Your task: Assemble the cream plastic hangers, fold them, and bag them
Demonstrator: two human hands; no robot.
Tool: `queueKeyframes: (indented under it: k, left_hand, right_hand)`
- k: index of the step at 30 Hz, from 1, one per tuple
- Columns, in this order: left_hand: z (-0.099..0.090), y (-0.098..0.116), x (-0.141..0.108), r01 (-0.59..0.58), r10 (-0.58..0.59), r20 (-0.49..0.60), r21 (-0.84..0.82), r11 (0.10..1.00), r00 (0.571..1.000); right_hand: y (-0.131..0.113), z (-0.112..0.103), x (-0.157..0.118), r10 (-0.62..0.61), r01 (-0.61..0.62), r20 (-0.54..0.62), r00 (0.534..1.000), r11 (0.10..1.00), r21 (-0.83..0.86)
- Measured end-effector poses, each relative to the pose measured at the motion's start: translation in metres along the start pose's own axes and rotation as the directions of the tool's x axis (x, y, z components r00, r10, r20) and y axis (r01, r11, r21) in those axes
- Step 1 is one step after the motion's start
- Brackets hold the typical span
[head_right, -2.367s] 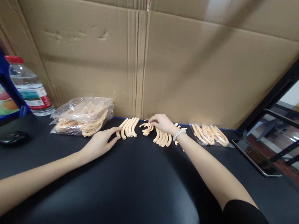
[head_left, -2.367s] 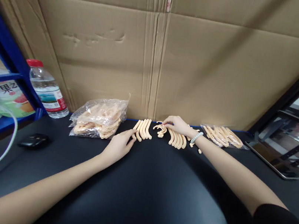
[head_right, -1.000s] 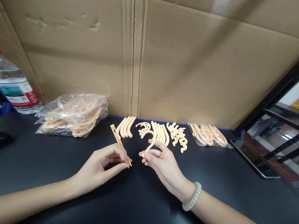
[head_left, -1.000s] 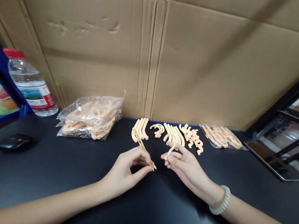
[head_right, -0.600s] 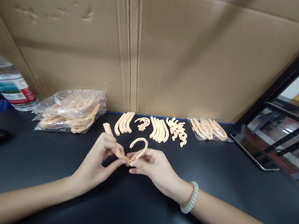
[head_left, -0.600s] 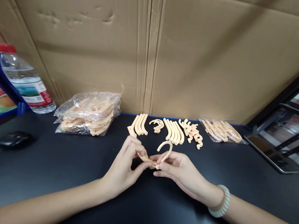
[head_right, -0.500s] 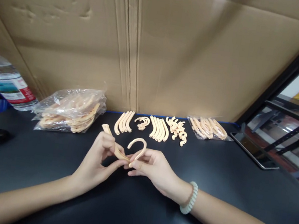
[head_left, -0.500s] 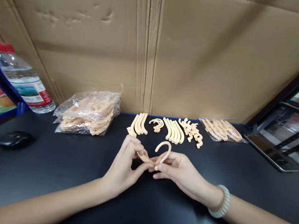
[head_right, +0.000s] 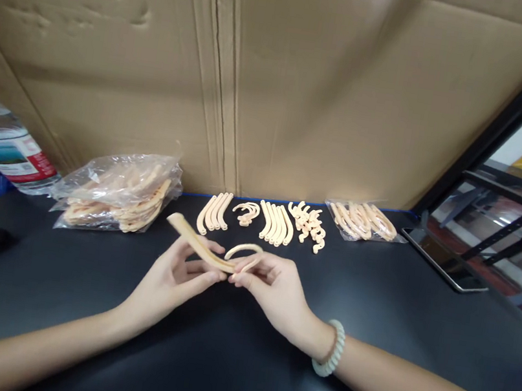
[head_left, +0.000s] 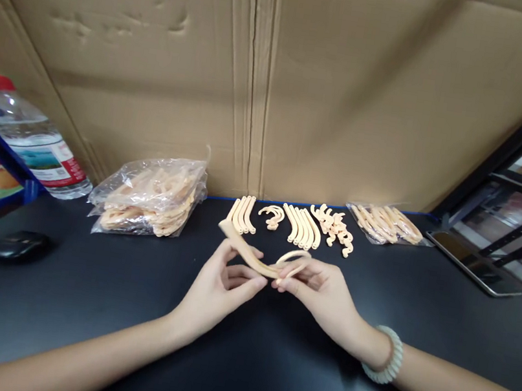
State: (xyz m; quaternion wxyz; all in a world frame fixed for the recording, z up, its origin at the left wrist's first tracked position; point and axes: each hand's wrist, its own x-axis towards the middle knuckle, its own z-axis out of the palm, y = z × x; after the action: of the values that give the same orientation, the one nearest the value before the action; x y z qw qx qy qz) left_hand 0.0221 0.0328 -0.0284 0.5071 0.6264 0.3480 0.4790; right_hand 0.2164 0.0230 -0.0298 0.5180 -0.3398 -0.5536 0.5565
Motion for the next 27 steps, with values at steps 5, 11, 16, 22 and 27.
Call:
queueKeyframes:
  k: [5, 11, 16, 22, 27]
  left_hand:
    - [0.002, 0.0, 0.003, 0.061, -0.056, 0.099, -0.046, 0.997, 0.993]
    - [0.0, -0.001, 0.002, 0.075, -0.071, 0.063, -0.061, 0.995, 0.995]
    - [0.001, -0.002, 0.002, 0.056, -0.057, 0.091, 0.019, 0.998, 0.994]
    - [0.0, 0.002, 0.003, 0.021, -0.037, 0.079, 0.194, 0.981, 0.996]
    - [0.0, 0.001, 0.001, 0.058, -0.072, 0.108, 0.129, 0.99, 0.992]
  right_hand:
    - [0.0, 0.002, -0.001, -0.038, 0.04, 0.063, 0.997, 0.999, -0.027]
    - [0.004, -0.012, 0.006, 0.082, -0.083, -0.053, 0.995, 0.996, -0.026]
    - [0.003, -0.016, 0.007, 0.122, -0.121, 0.019, 0.992, 0.992, -0.046]
    - [0.0, -0.017, 0.008, 0.164, -0.156, 0.101, 0.981, 0.985, -0.078]
    - [-0.006, -0.015, 0.009, 0.204, -0.184, 0.162, 0.966, 0.974, -0.132]
